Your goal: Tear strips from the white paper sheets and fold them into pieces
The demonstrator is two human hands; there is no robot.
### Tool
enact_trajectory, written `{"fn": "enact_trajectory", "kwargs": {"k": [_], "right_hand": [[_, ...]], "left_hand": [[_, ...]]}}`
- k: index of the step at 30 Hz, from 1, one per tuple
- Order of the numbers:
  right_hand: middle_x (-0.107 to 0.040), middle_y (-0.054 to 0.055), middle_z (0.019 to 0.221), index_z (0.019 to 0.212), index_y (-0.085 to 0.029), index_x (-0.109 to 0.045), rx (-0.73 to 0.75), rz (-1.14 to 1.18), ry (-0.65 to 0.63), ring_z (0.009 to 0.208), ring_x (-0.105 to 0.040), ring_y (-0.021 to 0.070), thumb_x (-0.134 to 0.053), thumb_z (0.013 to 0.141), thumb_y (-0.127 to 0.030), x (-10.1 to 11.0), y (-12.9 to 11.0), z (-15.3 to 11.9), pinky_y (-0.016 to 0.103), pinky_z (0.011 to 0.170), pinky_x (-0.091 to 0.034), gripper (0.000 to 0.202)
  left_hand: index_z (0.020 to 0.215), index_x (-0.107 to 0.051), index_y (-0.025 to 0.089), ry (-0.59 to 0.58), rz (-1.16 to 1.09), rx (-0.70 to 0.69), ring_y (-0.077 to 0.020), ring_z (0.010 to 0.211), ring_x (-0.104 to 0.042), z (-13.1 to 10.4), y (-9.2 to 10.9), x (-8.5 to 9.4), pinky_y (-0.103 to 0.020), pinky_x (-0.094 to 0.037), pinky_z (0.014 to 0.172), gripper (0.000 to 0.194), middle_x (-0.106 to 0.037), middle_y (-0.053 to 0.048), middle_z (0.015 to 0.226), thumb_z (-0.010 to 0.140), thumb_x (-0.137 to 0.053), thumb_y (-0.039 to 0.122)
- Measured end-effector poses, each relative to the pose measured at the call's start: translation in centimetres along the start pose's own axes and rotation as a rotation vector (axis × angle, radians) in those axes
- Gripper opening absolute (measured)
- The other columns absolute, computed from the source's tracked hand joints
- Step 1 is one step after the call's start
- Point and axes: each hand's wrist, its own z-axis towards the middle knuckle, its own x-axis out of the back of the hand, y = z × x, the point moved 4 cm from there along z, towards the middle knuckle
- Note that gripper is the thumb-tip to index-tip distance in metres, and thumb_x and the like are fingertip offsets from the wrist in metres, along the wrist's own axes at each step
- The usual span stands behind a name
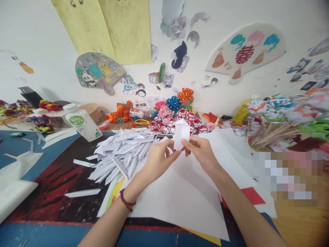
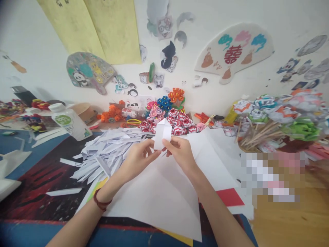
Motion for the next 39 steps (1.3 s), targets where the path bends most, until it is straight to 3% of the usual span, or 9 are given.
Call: {"fn": "enact_trajectory", "kwargs": {"k": [4,7,11,16,20,28,31,34,39], "right_hand": [[-0.060,0.001,0.057,0.070,-0.014,-0.065,-0.024,-0.032,0.027,0.049,-0.051,0.0109,-0.066,0.078,-0.042,0.5,0.3,0.2,0.025,0.051,-0.041,0.029],[-0.060,0.001,0.059,0.067,-0.014,-0.064,-0.033,-0.049,0.001,0.049,-0.051,0.0111,-0.066,0.077,-0.043,0.5,0.5,0.3,0.025,0.050,-0.042,0.031],[-0.058,0.000,0.057,0.064,-0.015,-0.062,-0.018,-0.062,-0.023,0.049,-0.052,0.0114,-0.066,0.077,-0.045,0.2,0.4,0.2,0.025,0.051,-0.043,0.032],[-0.054,0.000,0.056,0.064,-0.016,-0.062,0.015,-0.057,-0.018,0.051,-0.051,0.0126,-0.066,0.075,-0.050,0.3,0.0,0.1,0.026,0.051,-0.041,0.036],[-0.053,-0.001,0.055,0.062,-0.016,-0.062,0.009,-0.029,-0.025,0.053,-0.050,0.0128,-0.069,0.072,-0.051,0.3,-0.1,0.0,0.027,0.054,-0.040,0.037],[-0.056,-0.001,0.057,0.064,-0.016,-0.065,-0.015,0.054,-0.064,0.056,-0.049,0.0113,-0.074,0.071,-0.038,-0.1,-0.3,-0.3,0.026,0.055,-0.041,0.025],[-0.063,0.002,0.069,0.074,-0.016,-0.070,-0.025,0.089,-0.081,0.059,-0.051,0.0119,-0.075,0.070,-0.036,-0.2,-0.1,-0.3,0.027,0.056,-0.044,0.021],[-0.067,0.004,0.077,0.082,-0.017,-0.073,-0.025,0.108,-0.080,0.062,-0.053,0.0128,-0.076,0.069,-0.035,-0.2,0.0,-0.4,0.027,0.056,-0.046,0.022],[-0.070,0.004,0.077,0.083,-0.019,-0.075,-0.018,0.128,-0.085,0.063,-0.055,0.0135,-0.077,0.068,-0.034,-0.3,0.2,-0.4,0.027,0.055,-0.046,0.022]], "left_hand": [[0.129,-0.039,0.022,0.125,0.557,-0.353,-0.0171,0.084,-0.061,-0.2,0.7,0.7,-0.028,-0.041,0.068,0.040,-0.063,-0.006,0.108,0.091,-0.050,0.025],[0.123,-0.045,0.021,0.081,0.768,-0.610,-0.0158,0.083,-0.059,-0.7,1.3,0.6,-0.029,-0.038,0.068,0.031,-0.064,-0.005,0.102,0.094,-0.038,0.013],[0.102,-0.056,0.018,0.055,0.782,-0.698,-0.0134,0.071,-0.055,-1.0,1.8,1.0,-0.029,-0.034,0.064,0.026,-0.064,-0.005,0.088,0.096,-0.032,0.013],[0.100,-0.058,0.019,-0.009,0.649,-0.670,-0.0135,0.068,-0.053,-1.0,1.7,1.1,-0.030,-0.031,0.060,0.027,-0.063,-0.005,0.084,0.096,-0.032,0.016],[0.099,-0.060,0.020,0.070,0.573,-0.633,-0.0140,0.076,-0.055,-0.9,1.3,1.2,-0.029,-0.034,0.067,0.026,-0.064,-0.004,0.089,0.095,-0.035,0.012],[0.096,-0.059,0.019,0.164,0.086,-0.247,-0.0138,0.077,-0.053,0.0,0.7,1.8,-0.026,-0.040,0.069,0.010,-0.060,-0.004,0.092,0.088,-0.055,0.025],[0.106,-0.052,0.020,0.227,-0.074,-0.070,-0.0110,0.069,-0.051,0.2,0.3,1.9,-0.024,-0.040,0.064,0.027,-0.059,-0.003,0.095,0.083,-0.062,0.027],[0.111,-0.049,0.020,0.181,-0.241,0.042,-0.0095,0.064,-0.052,0.3,-0.3,1.3,-0.022,-0.040,0.060,0.034,-0.060,-0.002,0.094,0.082,-0.062,0.033],[0.078,-0.060,0.017,0.096,-0.290,0.082,-0.0104,0.062,-0.050,0.4,-0.7,0.4,-0.022,-0.037,0.058,0.024,-0.062,0.000,0.074,0.087,-0.053,0.039]]}}
